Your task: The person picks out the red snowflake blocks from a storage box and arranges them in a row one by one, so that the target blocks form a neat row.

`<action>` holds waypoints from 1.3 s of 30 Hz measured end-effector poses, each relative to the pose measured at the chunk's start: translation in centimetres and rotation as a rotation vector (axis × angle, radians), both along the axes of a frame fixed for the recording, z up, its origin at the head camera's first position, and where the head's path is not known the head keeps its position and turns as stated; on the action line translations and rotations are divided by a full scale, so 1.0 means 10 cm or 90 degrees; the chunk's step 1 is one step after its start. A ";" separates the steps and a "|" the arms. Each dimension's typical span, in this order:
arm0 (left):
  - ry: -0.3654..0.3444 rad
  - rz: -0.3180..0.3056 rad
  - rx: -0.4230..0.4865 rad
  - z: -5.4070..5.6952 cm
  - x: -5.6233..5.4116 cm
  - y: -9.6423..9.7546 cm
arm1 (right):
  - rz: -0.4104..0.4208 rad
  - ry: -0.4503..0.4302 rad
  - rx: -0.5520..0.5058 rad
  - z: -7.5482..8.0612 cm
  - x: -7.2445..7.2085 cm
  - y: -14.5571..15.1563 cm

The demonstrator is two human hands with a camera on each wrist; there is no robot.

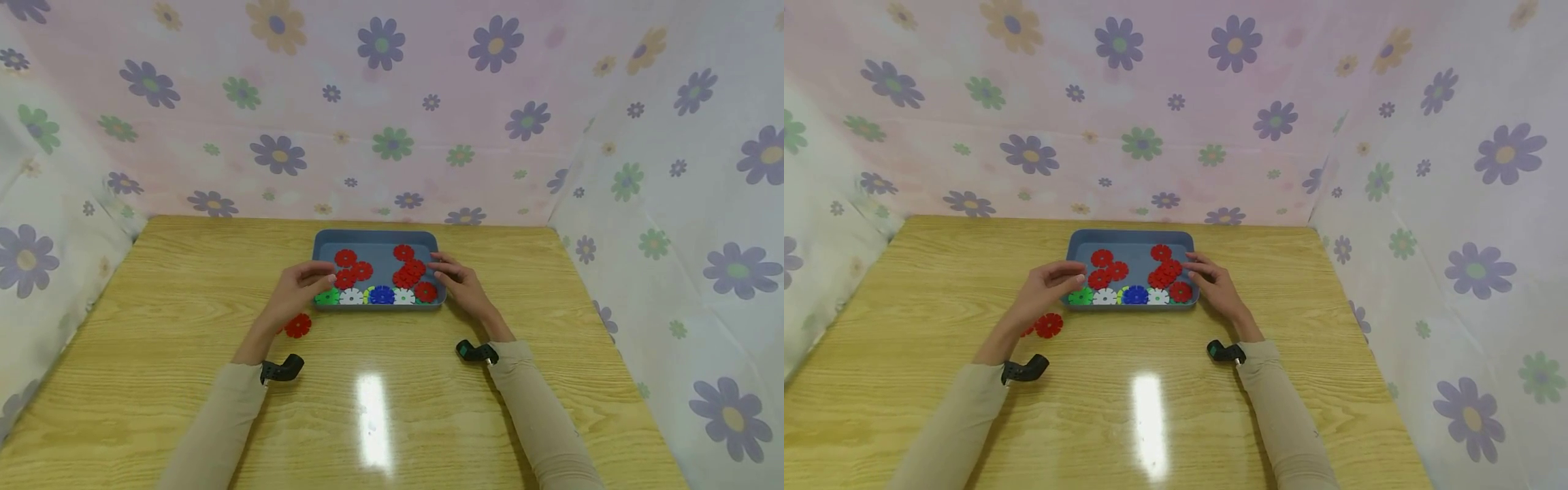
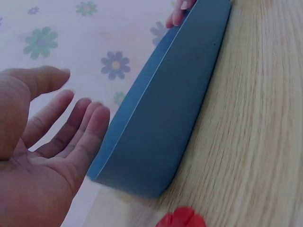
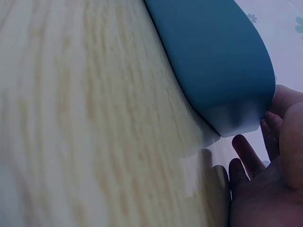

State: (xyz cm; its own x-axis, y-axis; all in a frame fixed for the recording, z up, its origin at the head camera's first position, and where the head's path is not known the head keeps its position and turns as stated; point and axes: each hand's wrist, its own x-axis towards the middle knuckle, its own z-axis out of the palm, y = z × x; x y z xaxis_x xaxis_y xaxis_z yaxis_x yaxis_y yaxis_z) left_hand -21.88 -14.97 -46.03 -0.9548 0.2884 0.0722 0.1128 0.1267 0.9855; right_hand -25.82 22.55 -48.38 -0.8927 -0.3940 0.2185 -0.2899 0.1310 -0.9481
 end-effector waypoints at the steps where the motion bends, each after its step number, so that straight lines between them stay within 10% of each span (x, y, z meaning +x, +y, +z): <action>1: -0.001 0.000 -0.004 0.00 -0.02 0.02 | 0.001 -0.001 0.000 0.00 0.00 0.00; 17: 0.031 0.008 -0.110 -0.04 -0.29 0.27 | -0.013 -0.018 0.013 0.00 0.02 0.00; 24: 0.032 0.047 -0.168 -0.09 -0.31 0.37 | -0.020 -0.008 0.008 -0.23 -0.10 0.06; 39: 0.054 0.108 -0.262 -0.13 -0.31 0.48 | -0.010 -0.016 0.005 0.03 0.03 -0.01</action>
